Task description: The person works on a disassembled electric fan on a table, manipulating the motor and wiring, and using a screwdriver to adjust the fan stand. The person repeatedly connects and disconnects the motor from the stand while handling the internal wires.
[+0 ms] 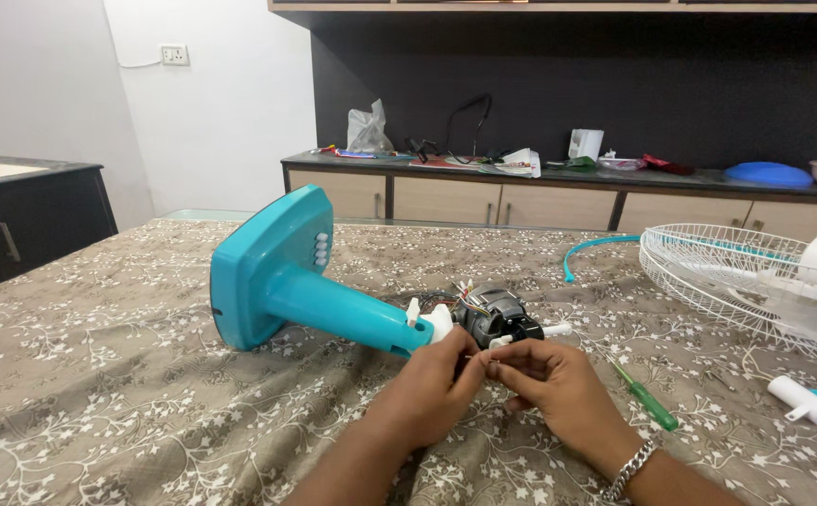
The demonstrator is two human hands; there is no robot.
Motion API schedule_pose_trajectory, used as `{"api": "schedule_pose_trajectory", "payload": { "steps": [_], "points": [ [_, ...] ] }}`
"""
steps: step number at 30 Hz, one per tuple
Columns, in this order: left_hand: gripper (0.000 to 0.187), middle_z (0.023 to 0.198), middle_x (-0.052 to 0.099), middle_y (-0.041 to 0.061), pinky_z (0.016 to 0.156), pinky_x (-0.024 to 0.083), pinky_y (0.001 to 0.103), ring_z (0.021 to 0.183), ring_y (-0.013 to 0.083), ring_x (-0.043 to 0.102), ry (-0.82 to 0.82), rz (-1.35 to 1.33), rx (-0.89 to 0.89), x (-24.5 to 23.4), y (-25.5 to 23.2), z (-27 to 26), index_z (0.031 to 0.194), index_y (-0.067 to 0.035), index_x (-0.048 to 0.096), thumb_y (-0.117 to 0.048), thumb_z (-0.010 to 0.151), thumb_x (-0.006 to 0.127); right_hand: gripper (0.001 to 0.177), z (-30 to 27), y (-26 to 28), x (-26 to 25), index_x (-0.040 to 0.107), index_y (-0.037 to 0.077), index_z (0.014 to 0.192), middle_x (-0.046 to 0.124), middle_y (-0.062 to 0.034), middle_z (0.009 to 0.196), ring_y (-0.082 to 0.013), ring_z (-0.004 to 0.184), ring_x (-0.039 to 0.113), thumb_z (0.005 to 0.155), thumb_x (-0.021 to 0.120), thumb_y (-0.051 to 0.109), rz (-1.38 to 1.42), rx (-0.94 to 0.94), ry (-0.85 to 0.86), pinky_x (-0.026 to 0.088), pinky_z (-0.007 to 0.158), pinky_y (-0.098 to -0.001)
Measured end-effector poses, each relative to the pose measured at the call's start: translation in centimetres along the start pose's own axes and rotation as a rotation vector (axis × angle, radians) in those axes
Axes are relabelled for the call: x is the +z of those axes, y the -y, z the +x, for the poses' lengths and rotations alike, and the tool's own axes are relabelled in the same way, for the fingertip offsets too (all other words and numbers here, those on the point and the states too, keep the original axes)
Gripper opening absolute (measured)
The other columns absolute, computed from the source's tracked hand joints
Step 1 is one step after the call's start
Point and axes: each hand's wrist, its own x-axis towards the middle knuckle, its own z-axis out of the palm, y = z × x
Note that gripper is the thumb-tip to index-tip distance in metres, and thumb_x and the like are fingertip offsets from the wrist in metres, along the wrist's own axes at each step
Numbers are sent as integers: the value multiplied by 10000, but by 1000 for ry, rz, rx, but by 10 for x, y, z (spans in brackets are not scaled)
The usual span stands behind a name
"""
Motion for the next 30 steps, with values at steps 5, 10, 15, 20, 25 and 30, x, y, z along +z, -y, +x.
{"api": "schedule_pose_trajectory", "payload": {
  "steps": [5,10,15,20,25,30],
  "points": [
    [455,750,701,166,646,497,383,682,264,651,20,138,-172,0,-8,1,955,-26,721,-403,1100,513,248,-3,3,4,787,57,1123,839,-59,993,-129,856,768,893,700,88,-37,-29,6,642,630,-295],
    [334,716,688,151,592,507,410,648,236,639,20,-61,-6,-7,-9,-5,990,7,616,-325,952,609,235,-5,7,4,784,49,1113,835,-56,998,-121,870,773,901,687,82,2,5,-28,641,639,-296],
    [430,706,674,125,600,483,360,624,193,618,64,6,-89,-4,-8,-2,965,8,695,-371,1052,513,230,-5,7,5,792,42,1100,831,-69,981,-123,835,771,889,705,76,-40,-5,-39,642,629,-296],
    [341,706,682,118,582,504,411,638,221,636,23,-57,-39,-8,-10,-6,1020,-34,620,-366,940,618,244,-5,7,5,793,55,1115,831,-70,955,-133,794,765,888,706,81,-79,-26,-59,640,616,-292],
    [410,659,661,124,599,489,404,605,232,625,85,50,-131,-6,-12,-5,1028,-56,692,-417,1024,499,232,-7,9,6,799,50,1102,832,-63,951,-121,795,765,892,706,85,-72,1,-67,634,609,-291],
    [523,699,683,156,641,519,395,642,257,645,63,32,-153,-8,-10,-2,906,26,691,-439,1069,515,249,-8,10,6,803,58,1111,828,-67,944,-125,766,747,881,714,88,-88,-35,-43,630,601,-282]
  ]
}}
